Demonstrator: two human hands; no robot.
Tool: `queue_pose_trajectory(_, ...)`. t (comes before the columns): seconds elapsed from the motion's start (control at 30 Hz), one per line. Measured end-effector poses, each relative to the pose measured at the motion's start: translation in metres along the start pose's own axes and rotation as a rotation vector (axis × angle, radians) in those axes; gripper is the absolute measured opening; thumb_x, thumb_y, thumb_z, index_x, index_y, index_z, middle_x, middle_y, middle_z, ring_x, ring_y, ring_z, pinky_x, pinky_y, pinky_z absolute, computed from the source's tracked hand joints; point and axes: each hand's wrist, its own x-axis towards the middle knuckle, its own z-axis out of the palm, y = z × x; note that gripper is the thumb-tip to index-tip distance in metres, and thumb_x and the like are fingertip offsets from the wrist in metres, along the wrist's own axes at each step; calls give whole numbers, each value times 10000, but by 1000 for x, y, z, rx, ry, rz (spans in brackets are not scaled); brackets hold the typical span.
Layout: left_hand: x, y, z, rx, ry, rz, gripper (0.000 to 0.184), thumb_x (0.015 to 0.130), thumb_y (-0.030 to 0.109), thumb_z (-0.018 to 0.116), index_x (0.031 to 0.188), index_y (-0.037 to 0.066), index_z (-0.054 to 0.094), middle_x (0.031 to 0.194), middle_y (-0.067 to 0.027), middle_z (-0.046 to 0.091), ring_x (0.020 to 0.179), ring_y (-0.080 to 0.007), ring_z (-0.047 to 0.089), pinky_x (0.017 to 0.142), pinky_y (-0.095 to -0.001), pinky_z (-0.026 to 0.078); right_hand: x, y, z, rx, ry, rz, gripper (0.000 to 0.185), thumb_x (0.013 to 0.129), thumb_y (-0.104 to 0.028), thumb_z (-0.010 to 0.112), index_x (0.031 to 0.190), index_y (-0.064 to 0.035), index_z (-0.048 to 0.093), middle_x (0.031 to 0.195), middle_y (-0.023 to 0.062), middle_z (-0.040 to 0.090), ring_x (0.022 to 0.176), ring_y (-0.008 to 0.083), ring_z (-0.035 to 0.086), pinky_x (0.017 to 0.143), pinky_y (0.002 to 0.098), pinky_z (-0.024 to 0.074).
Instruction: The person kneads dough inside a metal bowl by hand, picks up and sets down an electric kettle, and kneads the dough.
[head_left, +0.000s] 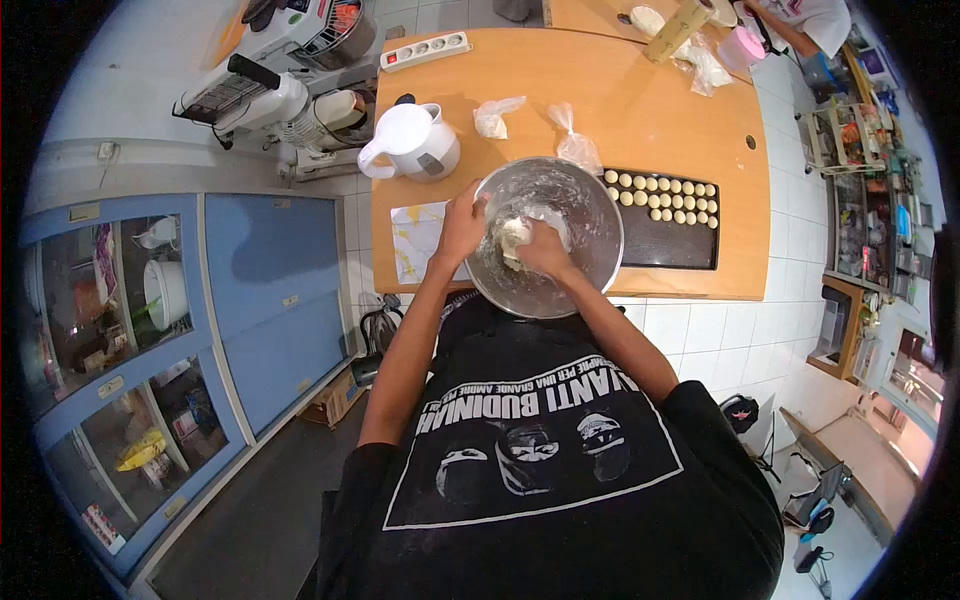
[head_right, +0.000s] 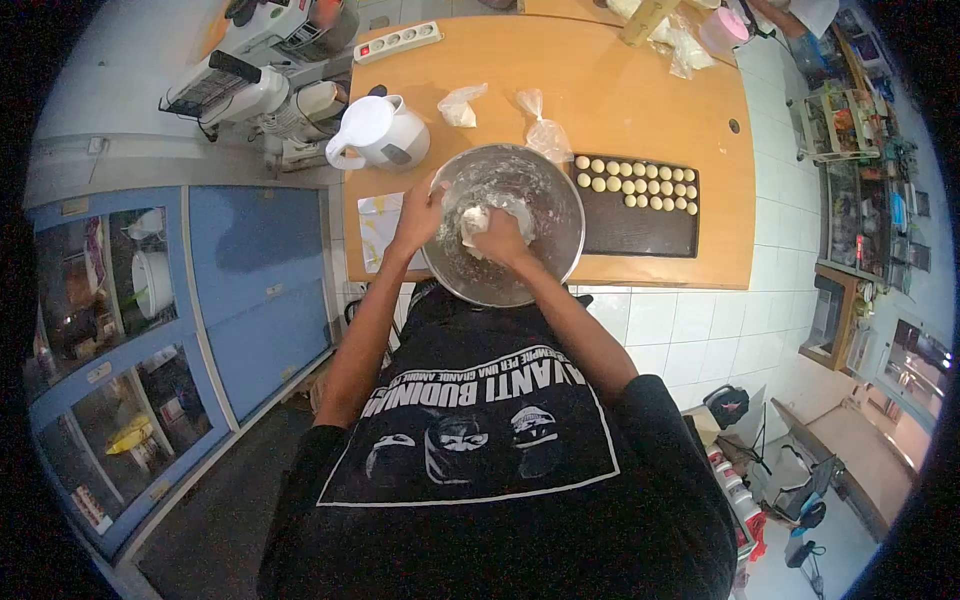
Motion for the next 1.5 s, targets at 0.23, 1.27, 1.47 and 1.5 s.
queue_pose_trajectory(0.23,-14,1,1,-73,47,-33,271,995,102,558,1254,26,582,978,-300,664,921,-449,668,750,-434,515,-18,23,-12,201,302,-287,574,730,-193,747,1248,19,618,1113,290,671,1090,439,634,982,463,490)
queue_pose_trajectory(1.27,-20,-7,5,-121,99,-44,273,997,105,550,1258,30,581,1040,-280,674,980,-451,661,802,-433,520,-15,9,-25,-153,313,-307,576,713,-80,744,1262,2,589,1393,264,490,1296,472,442,1093,478,407)
queue_pose_trajectory(1.47,-19,-8,1,-91,25,-97,362,1026,185,526,1351,24,543,1130,-261,682,1057,-359,681,876,-415,509,-28,3,-17,-512,176,-493,624,735,-50,738,1323,0,536,1448,253,448,1369,448,398,1174,472,344)
queue_pose_trajectory(1.5,-19,-7,2,-92,25,-94,362,1026,185,526,1351,24,543,1130,-261,682,1057,-359,681,876,-415,509,-25,7,-16,-514,178,-493,624,735,-50,738,1323,0,536,1448,253,448,1369,448,398,1174,472,344)
